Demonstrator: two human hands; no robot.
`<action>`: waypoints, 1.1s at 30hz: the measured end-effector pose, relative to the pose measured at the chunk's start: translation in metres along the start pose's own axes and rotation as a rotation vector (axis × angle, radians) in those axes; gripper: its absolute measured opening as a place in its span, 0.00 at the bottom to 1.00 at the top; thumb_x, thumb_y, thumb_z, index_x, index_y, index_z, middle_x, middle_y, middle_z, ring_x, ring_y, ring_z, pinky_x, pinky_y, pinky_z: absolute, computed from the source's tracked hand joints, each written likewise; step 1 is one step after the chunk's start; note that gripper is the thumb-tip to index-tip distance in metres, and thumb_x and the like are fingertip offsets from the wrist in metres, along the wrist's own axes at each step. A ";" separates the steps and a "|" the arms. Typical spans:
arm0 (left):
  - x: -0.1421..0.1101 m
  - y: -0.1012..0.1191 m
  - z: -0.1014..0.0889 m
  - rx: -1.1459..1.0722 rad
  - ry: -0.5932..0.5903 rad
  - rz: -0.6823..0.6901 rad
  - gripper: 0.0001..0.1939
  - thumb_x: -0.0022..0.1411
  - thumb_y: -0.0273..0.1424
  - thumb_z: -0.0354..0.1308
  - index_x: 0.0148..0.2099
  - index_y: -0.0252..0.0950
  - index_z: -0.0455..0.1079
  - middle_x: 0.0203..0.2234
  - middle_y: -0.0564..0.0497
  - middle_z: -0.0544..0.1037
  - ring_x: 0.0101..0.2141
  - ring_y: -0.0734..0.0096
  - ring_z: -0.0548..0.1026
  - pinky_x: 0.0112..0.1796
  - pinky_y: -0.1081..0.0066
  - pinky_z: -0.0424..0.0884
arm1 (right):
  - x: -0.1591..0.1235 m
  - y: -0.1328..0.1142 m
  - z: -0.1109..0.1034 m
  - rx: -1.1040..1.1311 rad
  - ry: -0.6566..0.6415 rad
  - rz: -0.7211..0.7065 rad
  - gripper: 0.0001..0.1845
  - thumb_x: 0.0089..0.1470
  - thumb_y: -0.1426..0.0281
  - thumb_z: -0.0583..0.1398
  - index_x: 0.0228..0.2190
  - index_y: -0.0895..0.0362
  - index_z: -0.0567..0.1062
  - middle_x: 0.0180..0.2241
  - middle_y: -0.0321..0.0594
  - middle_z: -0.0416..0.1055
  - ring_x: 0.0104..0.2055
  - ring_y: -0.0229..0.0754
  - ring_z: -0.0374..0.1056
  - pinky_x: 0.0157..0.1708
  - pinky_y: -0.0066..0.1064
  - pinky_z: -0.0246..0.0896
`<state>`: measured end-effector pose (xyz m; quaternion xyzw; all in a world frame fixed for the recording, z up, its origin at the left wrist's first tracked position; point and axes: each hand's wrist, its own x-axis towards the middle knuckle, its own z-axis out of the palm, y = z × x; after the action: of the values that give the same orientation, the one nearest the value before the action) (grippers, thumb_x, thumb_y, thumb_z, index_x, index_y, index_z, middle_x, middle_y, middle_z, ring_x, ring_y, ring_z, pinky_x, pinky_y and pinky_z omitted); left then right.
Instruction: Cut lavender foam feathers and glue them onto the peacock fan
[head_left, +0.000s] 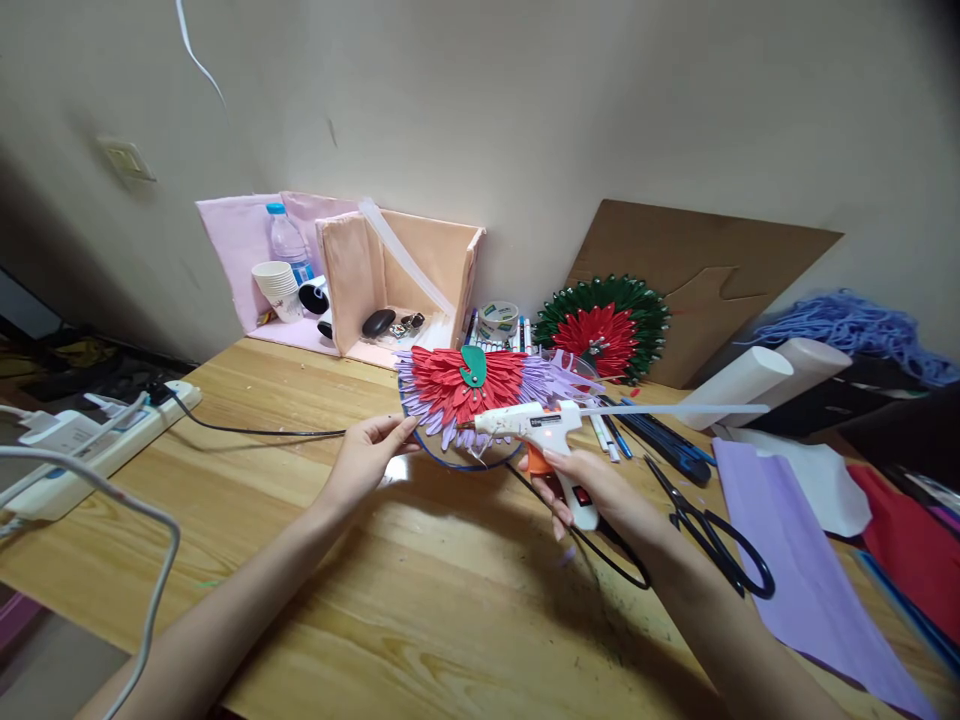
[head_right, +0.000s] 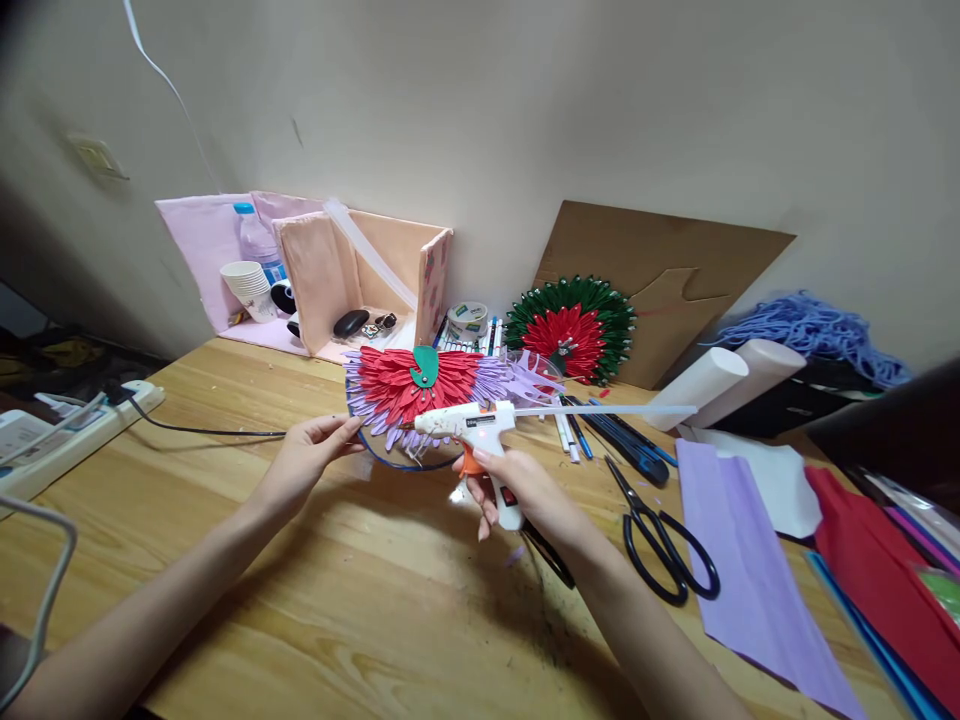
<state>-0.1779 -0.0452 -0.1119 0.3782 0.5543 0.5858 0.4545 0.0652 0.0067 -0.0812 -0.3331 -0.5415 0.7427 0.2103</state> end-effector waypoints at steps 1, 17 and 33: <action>0.000 0.000 0.000 -0.002 0.003 0.000 0.13 0.48 0.38 0.63 0.34 0.34 0.77 0.27 0.51 0.79 0.29 0.74 0.74 0.35 0.76 0.71 | 0.001 0.000 -0.001 -0.006 -0.010 0.011 0.19 0.47 0.55 0.58 0.27 0.61 0.70 0.17 0.30 0.60 0.14 0.27 0.54 0.16 0.25 0.66; -0.004 0.005 0.001 -0.001 -0.002 0.000 0.13 0.50 0.37 0.62 0.35 0.34 0.77 0.27 0.51 0.79 0.30 0.74 0.74 0.35 0.76 0.71 | 0.007 0.005 -0.008 0.046 0.014 0.008 0.18 0.47 0.56 0.58 0.26 0.60 0.70 0.15 0.30 0.60 0.13 0.28 0.53 0.14 0.25 0.65; 0.004 0.005 -0.007 -0.063 0.023 -0.019 0.15 0.48 0.40 0.62 0.34 0.33 0.76 0.28 0.49 0.79 0.28 0.70 0.75 0.36 0.70 0.71 | -0.017 -0.025 -0.021 0.311 0.419 -0.500 0.11 0.54 0.60 0.53 0.28 0.54 0.65 0.19 0.31 0.57 0.21 0.33 0.57 0.22 0.23 0.61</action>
<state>-0.1865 -0.0437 -0.1076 0.3516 0.5443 0.6031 0.4652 0.0905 0.0170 -0.0572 -0.2992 -0.4320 0.6573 0.5401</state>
